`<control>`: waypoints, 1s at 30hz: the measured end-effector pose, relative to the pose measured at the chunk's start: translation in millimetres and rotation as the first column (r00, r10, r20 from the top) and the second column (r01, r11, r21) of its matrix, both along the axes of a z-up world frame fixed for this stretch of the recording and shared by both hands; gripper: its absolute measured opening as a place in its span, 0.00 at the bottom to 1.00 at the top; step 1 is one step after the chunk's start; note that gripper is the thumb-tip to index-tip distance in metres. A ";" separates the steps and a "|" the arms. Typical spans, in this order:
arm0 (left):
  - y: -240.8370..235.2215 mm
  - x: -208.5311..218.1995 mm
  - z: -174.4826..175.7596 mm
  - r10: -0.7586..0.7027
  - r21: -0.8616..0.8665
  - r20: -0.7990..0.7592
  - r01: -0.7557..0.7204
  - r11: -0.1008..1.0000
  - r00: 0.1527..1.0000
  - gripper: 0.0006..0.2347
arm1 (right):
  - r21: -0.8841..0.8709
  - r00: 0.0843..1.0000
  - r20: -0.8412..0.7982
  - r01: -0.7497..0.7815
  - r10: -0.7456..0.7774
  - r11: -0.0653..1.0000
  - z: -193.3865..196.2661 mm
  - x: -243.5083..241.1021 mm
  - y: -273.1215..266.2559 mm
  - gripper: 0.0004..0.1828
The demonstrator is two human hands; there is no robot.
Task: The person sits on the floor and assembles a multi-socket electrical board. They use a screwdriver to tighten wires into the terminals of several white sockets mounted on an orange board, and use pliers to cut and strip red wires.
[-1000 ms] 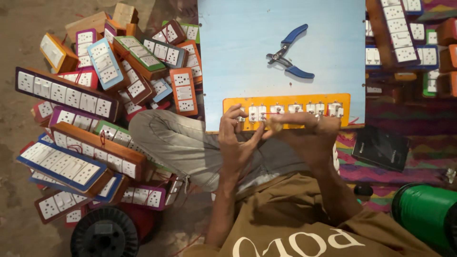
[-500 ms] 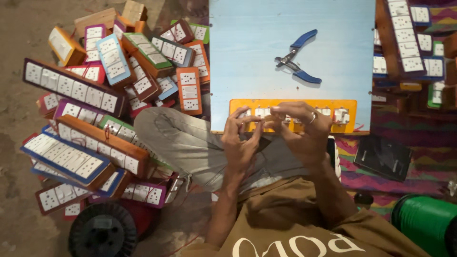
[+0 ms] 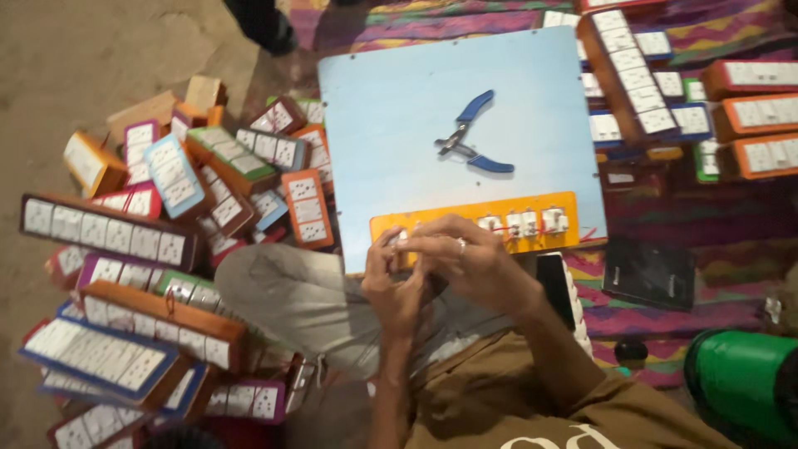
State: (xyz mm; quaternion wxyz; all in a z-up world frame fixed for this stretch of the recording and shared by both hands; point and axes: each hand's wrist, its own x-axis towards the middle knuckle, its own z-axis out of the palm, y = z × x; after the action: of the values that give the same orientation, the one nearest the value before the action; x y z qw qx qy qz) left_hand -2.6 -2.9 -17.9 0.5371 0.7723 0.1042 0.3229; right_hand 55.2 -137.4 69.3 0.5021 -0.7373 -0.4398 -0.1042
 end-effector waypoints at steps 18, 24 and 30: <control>7.9 -25.2 37.1 0.011 0.261 -0.200 0.042 0.964 0.980 0.14 | 0.028 0.998 0.003 0.059 -0.059 0.998 -16.9 3.8 -4.6 0.19; 2.4 -29.4 21.8 -0.019 0.284 -0.205 0.078 0.956 0.979 0.11 | -0.036 0.981 -0.188 -0.051 0.044 0.998 -36.9 6.6 -4.3 0.18; 1.9 -26.3 27.0 -0.022 0.356 -0.231 0.105 0.928 0.973 0.14 | -0.031 0.998 -0.049 0.044 -0.046 0.999 -39.4 7.7 5.9 0.14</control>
State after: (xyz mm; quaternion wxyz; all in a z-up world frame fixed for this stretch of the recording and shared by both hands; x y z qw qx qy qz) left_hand -28.9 -1.0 9.1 0.3789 0.8930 0.0766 0.2304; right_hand 62.9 -131.4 29.9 0.4993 -0.7568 -0.4120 -0.0907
